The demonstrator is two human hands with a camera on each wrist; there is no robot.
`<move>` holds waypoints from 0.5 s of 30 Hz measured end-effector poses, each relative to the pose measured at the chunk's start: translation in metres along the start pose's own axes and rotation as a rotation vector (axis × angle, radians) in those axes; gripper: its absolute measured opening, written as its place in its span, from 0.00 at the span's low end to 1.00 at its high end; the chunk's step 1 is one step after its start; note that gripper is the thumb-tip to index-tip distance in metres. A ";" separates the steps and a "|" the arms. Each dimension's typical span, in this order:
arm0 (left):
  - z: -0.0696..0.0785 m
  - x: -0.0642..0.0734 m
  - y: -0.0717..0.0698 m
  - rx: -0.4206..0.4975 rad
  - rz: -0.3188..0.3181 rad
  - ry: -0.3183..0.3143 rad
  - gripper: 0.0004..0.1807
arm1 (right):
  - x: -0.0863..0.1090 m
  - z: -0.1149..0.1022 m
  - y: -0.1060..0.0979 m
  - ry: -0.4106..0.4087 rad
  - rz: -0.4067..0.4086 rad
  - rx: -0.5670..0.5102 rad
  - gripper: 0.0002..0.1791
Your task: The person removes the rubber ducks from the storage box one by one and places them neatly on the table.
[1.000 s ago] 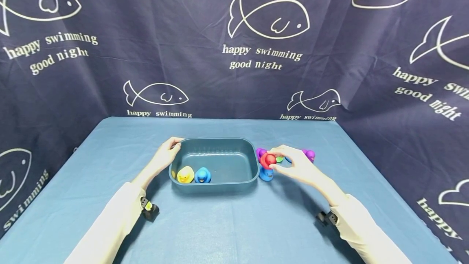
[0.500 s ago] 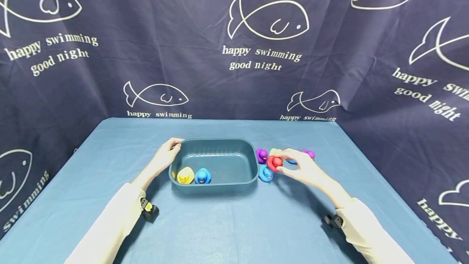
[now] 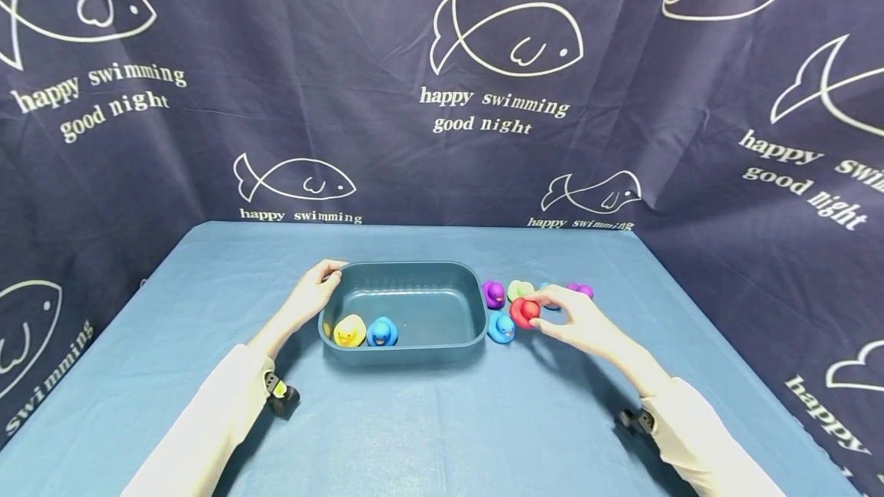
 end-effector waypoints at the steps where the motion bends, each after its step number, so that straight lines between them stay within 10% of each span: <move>1: 0.000 0.000 0.000 -0.001 0.000 -0.001 0.17 | 0.001 0.001 0.001 0.009 -0.006 -0.003 0.21; 15: 0.001 0.000 -0.001 -0.007 -0.009 0.004 0.16 | 0.009 0.016 0.007 0.044 -0.078 -0.014 0.20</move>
Point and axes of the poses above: each hand's wrist, its own x-axis away from the middle knuckle, its own y-axis out of the palm, z = x × y, the point moved 8 cm from there along -x, towards the middle knuckle, and after that the axes turned 14 degrees about y, right-handed, at the moved point
